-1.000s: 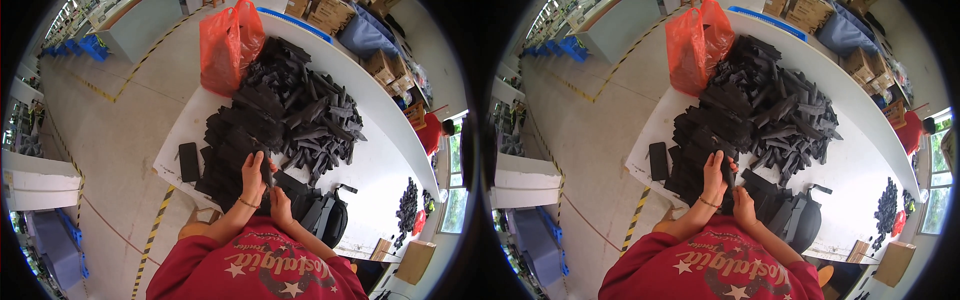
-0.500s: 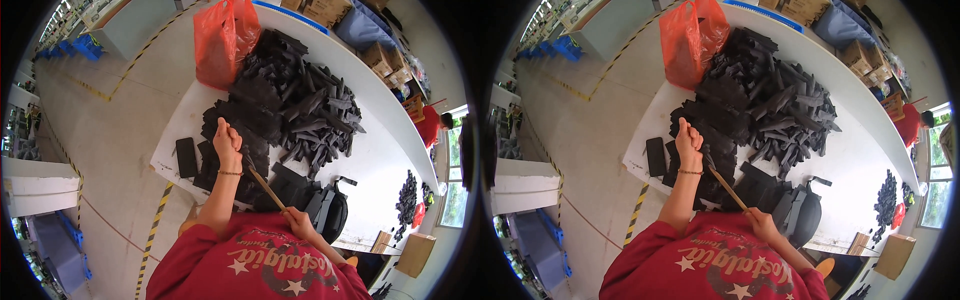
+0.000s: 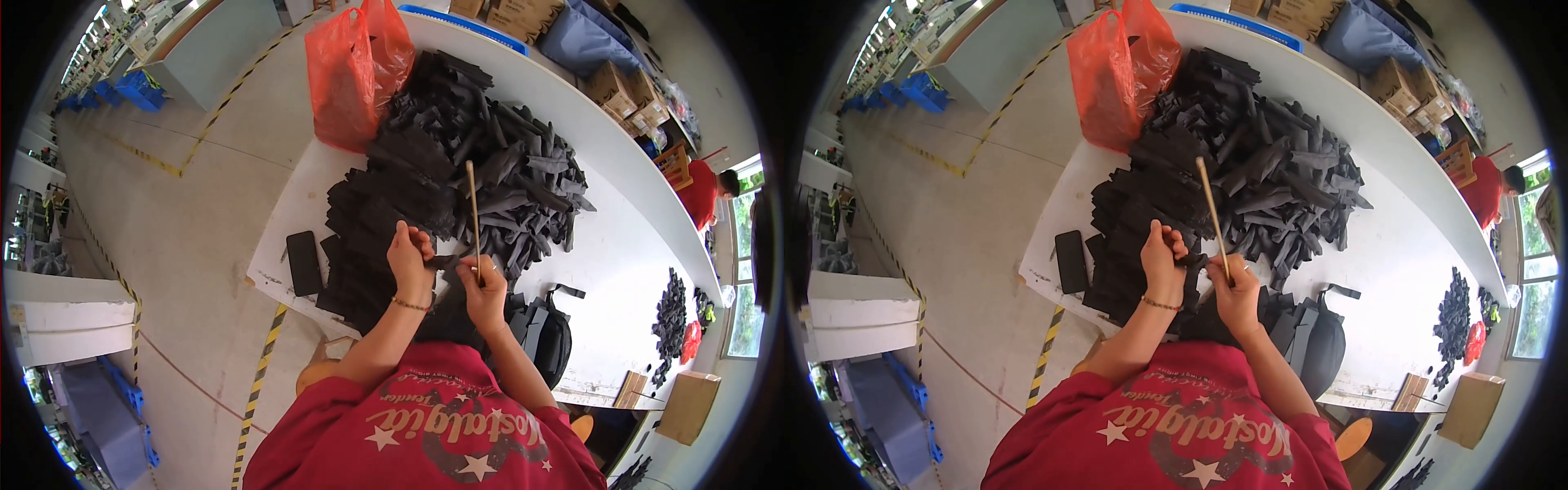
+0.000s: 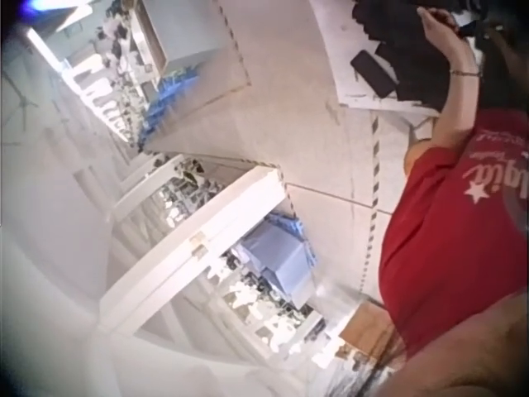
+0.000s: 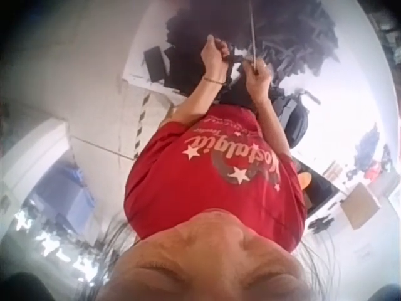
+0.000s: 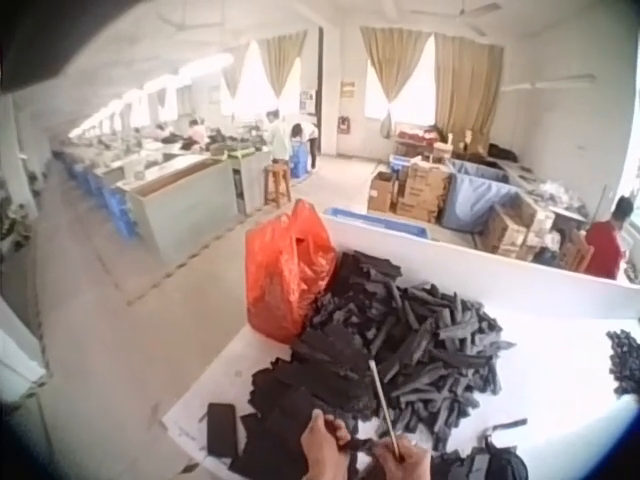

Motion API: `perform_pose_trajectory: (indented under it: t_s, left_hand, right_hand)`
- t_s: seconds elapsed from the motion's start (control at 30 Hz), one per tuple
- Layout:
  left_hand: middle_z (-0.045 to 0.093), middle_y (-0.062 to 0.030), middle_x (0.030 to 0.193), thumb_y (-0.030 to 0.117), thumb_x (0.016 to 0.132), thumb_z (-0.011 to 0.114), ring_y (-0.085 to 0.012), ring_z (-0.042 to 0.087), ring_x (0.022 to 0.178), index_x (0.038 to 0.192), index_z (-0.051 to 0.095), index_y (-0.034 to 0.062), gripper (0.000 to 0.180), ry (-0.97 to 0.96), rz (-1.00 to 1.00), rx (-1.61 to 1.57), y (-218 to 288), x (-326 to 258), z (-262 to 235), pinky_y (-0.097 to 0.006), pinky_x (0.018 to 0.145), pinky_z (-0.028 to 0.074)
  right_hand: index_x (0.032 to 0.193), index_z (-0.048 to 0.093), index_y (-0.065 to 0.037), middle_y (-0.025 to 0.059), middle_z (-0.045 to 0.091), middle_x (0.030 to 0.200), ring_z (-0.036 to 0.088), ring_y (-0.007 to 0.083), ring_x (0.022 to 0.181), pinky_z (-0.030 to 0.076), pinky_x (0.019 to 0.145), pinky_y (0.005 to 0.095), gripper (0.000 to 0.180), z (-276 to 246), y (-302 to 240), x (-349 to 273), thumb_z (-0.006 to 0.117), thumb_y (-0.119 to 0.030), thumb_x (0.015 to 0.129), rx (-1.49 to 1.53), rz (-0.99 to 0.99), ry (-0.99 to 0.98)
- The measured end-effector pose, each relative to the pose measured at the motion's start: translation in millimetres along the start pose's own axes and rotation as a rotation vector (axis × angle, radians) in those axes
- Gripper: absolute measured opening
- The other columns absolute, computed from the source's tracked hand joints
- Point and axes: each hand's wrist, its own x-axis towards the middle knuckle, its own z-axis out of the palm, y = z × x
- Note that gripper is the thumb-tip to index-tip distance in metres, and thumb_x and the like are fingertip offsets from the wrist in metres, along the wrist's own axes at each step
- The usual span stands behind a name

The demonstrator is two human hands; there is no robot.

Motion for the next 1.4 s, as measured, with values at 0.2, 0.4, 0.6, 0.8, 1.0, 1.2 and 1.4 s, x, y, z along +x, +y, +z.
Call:
perform_pose_trajectory:
  t_s: [0.2,0.4,0.6,0.8,1.0,1.2,1.4]
  left_hand:
    - [0.063,-0.0045,0.078,0.035,0.093,0.058,-0.0112,0.060,0.068,0.100,0.060,0.0018,0.034,-0.738,0.603,0.903,5.6,-14.2,-5.9,-0.026,0.061,0.048]
    - [0.059,-0.0045,0.077,0.026,0.100,0.044,-0.0107,0.058,0.055,0.099,0.055,0.0009,0.027,-0.830,-0.137,0.867,-13.9,-47.3,0.9,-0.022,0.045,0.044]
    - [0.061,-0.0062,0.080,0.025,0.102,0.039,-0.0126,0.061,0.053,0.096,0.049,0.0026,0.026,-0.824,-0.108,0.688,-16.7,-74.2,3.6,-0.021,0.039,0.042]
    - [0.063,-0.0085,0.080,0.028,0.102,0.036,-0.0104,0.061,0.051,0.096,0.051,0.0025,0.030,-0.804,-0.069,0.701,-2.6,-71.1,5.8,-0.017,0.038,0.037]
    - [0.063,-0.0071,0.073,0.021,0.100,0.038,-0.0098,0.058,0.050,0.086,0.053,0.0029,0.027,-0.782,-0.126,0.771,-5.5,-74.7,-20.3,-0.019,0.042,0.038]
    - [0.059,-0.0075,0.083,0.012,0.075,0.070,-0.0250,0.058,0.079,0.093,0.063,0.0083,0.019,-0.535,0.898,1.394,31.7,-28.2,-67.9,-0.035,0.070,0.048]
    - [0.062,0.0021,0.087,0.011,0.071,0.073,-0.0224,0.053,0.098,0.079,0.067,0.0105,0.010,-0.806,0.938,1.916,53.2,45.6,-86.9,-0.036,0.079,0.042]
  right_hand:
    - [0.084,0.059,0.002,0.0053,0.053,0.073,0.049,0.0147,0.062,0.039,0.057,0.0289,0.006,-14.0,8.0,27.6,0.062,-0.003,0.085,-0.074,-0.113,-0.120]
    - [0.089,0.055,-0.002,0.0001,0.049,0.071,0.044,0.0089,0.065,0.039,0.059,0.0246,0.005,-26.5,1.2,45.8,0.057,-0.006,0.091,-0.059,-0.054,0.097]
    - [0.089,0.053,-0.003,-0.0039,0.046,0.070,0.034,0.0033,0.060,0.028,0.052,0.0199,0.007,-21.6,-11.0,71.0,0.052,-0.005,0.095,0.035,0.029,0.285]
    - [0.089,0.054,-0.002,-0.0022,0.048,0.070,0.038,0.0048,0.063,0.033,0.056,0.0203,0.007,-10.1,-15.2,90.6,0.052,-0.004,0.095,-0.079,-0.158,0.351]
    - [0.089,0.056,0.002,0.0074,0.054,0.070,0.049,0.0147,0.062,0.042,0.061,0.0291,0.015,-41.9,-1.9,136.7,0.051,-0.010,0.096,-0.276,-0.194,0.692]
    - [0.102,0.062,0.000,0.0016,0.053,0.067,0.046,0.0103,0.062,0.038,0.059,0.0273,0.033,-135.6,12.5,180.2,0.054,-0.032,0.096,-0.244,-0.015,0.577]
    - [0.106,0.061,-0.006,0.0069,0.057,0.071,0.054,0.0170,0.062,0.044,0.060,0.0316,0.019,-102.1,59.8,65.3,0.048,-0.017,0.096,-0.304,0.123,-0.046]
